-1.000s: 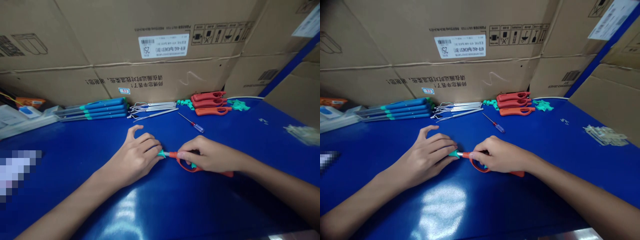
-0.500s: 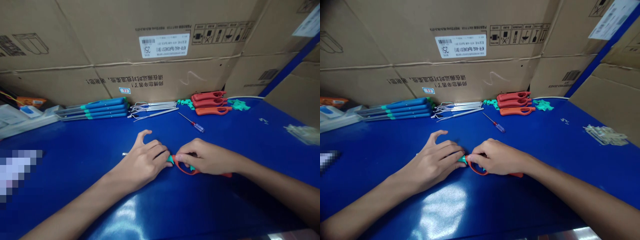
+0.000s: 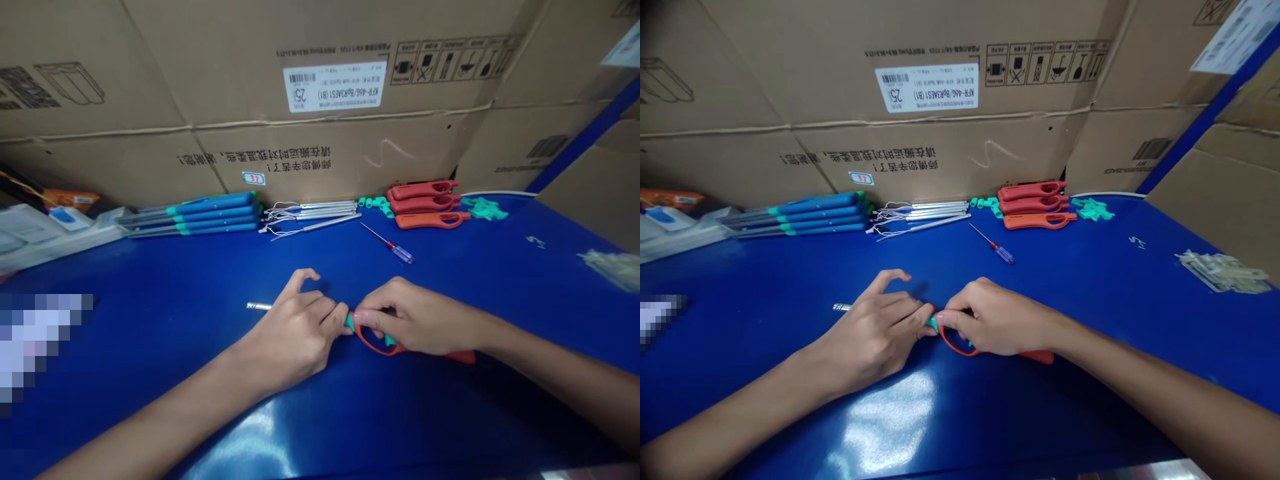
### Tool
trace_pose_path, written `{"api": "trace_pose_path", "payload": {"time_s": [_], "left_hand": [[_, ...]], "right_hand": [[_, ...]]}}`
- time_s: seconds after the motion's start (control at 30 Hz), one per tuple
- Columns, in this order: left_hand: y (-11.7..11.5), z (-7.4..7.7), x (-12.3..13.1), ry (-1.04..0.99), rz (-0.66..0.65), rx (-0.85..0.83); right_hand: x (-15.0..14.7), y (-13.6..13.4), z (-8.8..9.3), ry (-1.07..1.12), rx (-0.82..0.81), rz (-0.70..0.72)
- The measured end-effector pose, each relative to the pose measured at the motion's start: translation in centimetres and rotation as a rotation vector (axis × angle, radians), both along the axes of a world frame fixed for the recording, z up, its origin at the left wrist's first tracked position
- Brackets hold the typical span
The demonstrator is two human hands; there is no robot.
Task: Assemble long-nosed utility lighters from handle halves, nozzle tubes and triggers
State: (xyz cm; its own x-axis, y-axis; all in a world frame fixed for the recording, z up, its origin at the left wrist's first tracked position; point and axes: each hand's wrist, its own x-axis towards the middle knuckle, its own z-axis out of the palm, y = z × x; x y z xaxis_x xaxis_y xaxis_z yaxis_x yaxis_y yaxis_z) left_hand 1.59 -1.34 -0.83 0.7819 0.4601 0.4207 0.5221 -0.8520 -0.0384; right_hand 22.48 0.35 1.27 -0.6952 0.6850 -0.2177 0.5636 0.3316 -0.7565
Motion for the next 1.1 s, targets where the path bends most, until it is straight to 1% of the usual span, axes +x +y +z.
{"api": "trace_pose_path", "payload": {"time_s": [0.2,0.37,0.43,0.57,0.7,0.87,1.1], "left_hand": [[-0.3,0.1,0.2,-0.068,0.002,0.058],[-0.4,0.3,0.3,-0.104,-0.021,0.088],[-0.4,0.4,0.2,-0.1,-0.03,0.069],[-0.5,0.5,0.2,-0.076,-0.041,-0.017],[-0.5,0.6,0.2,-0.073,-0.057,-0.08],[-0.7,0.4,0.3,-0.148,-0.044,-0.1],[-0.7,-0.1,0.4,-0.261,-0.035,-0.051]], "right_hand": [[-0.1,0.1,0.5,0.033,-0.077,-0.003],[-0.4,0.0,0.9,0.057,-0.171,-0.024],[-0.7,-0.2,1.0,0.053,-0.164,-0.039],[-0.9,-0.8,0.5,0.018,-0.08,-0.078],[-0.9,-1.0,0.0,-0.008,-0.042,-0.072],[-1.1,-0.9,0.3,-0.015,-0.058,-0.064],[-1.2,-0.7,0.9,0.02,-0.123,-0.083]]}}
